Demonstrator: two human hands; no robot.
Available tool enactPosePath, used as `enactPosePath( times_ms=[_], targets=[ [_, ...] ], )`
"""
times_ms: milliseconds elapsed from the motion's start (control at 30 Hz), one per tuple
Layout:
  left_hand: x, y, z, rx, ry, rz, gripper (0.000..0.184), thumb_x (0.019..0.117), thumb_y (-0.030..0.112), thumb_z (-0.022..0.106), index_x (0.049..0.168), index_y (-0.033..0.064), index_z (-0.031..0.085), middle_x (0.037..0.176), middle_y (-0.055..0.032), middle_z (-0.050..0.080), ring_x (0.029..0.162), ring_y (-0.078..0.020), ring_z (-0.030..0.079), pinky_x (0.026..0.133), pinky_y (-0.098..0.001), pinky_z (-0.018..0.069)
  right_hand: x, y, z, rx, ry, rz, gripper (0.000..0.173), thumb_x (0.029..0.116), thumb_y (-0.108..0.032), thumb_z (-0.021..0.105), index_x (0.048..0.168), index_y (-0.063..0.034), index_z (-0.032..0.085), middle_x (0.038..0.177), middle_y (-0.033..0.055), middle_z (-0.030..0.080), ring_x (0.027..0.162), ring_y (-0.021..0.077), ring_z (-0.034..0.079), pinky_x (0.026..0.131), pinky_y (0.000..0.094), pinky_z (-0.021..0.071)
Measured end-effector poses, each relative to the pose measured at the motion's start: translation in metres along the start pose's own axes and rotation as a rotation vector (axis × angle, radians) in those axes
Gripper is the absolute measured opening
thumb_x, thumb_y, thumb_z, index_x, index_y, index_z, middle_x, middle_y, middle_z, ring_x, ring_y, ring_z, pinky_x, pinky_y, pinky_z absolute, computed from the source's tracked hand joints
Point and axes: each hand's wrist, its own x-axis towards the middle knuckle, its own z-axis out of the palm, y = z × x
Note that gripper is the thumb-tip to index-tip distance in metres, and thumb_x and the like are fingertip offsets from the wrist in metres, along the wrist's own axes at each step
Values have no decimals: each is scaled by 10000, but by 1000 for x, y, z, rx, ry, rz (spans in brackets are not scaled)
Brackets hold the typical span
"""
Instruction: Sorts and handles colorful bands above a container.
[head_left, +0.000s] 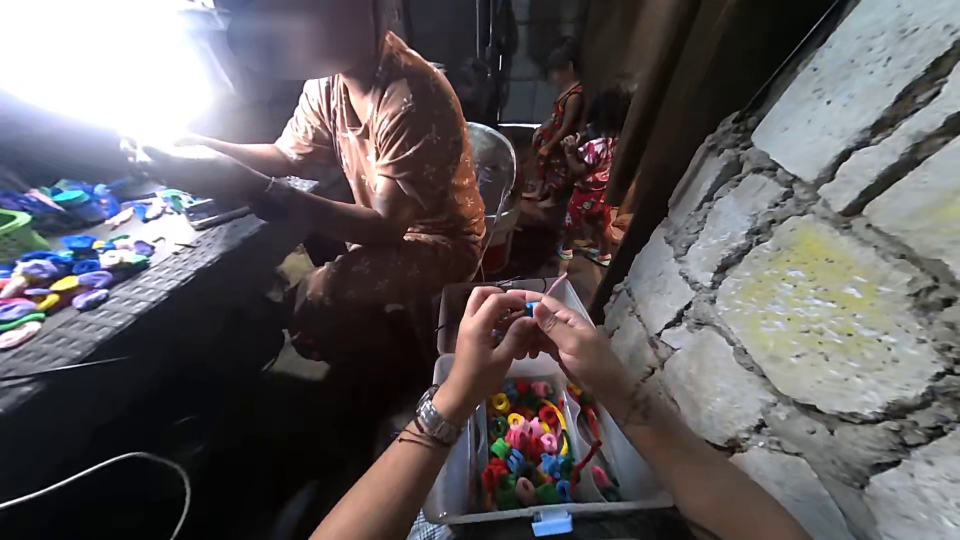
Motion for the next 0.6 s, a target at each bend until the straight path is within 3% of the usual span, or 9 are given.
enactPosePath(
  times_ms=[67, 200, 300, 367, 433, 533, 600],
  targets=[
    [0, 0, -3, -27, -42, 19, 215, 973, 86, 654, 1156, -18, 695, 1142, -92, 603, 1005, -60, 623, 851, -195, 565, -1, 0, -3, -38, -30, 22, 403, 1115, -195, 318, 1413, -9, 516, 978, 22, 707, 761, 84, 680, 707, 251, 587],
    [-2, -6, -5, -1, -43, 74, 99, 955, 38, 655, 1025, -11, 705, 1022, -65, 680, 930, -49, 644, 806, -186, 552, 0, 4, -5, -71, -39, 46, 387, 1109, -202, 360, 1414, -10, 501, 1096, 41, 689, 746, 85, 671, 676, 255, 585],
    [-3, -11, -5, -9, 13, 91, 81, 968, 54, 646, 994, 17, 714, 998, -39, 698, 962, -61, 662, 864, -219, 566, 0, 5, 1, -52, 69, 32, 121, 1073, -144, 471, 1146, -53, 505, 923, 9, 636, 667, 78, 645, 628, 243, 581],
    [-4, -10, -5, -58, 41, 48, 81, 962, 10, 620, 1011, -12, 680, 971, -35, 695, 895, -47, 663, 814, -214, 573, -1, 6, 1, -26, 72, 21, 47, 1035, -96, 532, 1068, -69, 553, 855, -23, 632, 673, 57, 631, 637, 221, 561],
    [-4, -6, -4, -97, 78, -22, 98, 964, -20, 562, 1043, -33, 620, 937, -8, 675, 827, -8, 648, 764, -190, 567, -3, 6, -1, 44, -5, 52, 62, 1010, -66, 546, 1048, -98, 583, 882, -38, 652, 714, 42, 631, 666, 209, 551],
    [-4, -7, -6, -117, 67, -92, 149, 928, -37, 489, 1057, -1, 557, 898, 32, 606, 783, 16, 591, 716, -173, 528, -4, 12, -5, 124, -52, -87, 127, 999, -73, 556, 1048, -136, 655, 1002, -41, 695, 782, 26, 640, 711, 200, 552],
    [-5, -8, -10, -107, -56, -129, 193, 897, -34, 468, 999, -17, 631, 915, 11, 609, 831, 2, 585, 770, -189, 516, -2, 17, -6, 43, 52, -257, 132, 1006, -76, 550, 1069, -128, 653, 1015, -51, 694, 817, 19, 646, 748, 201, 563]
  ],
)
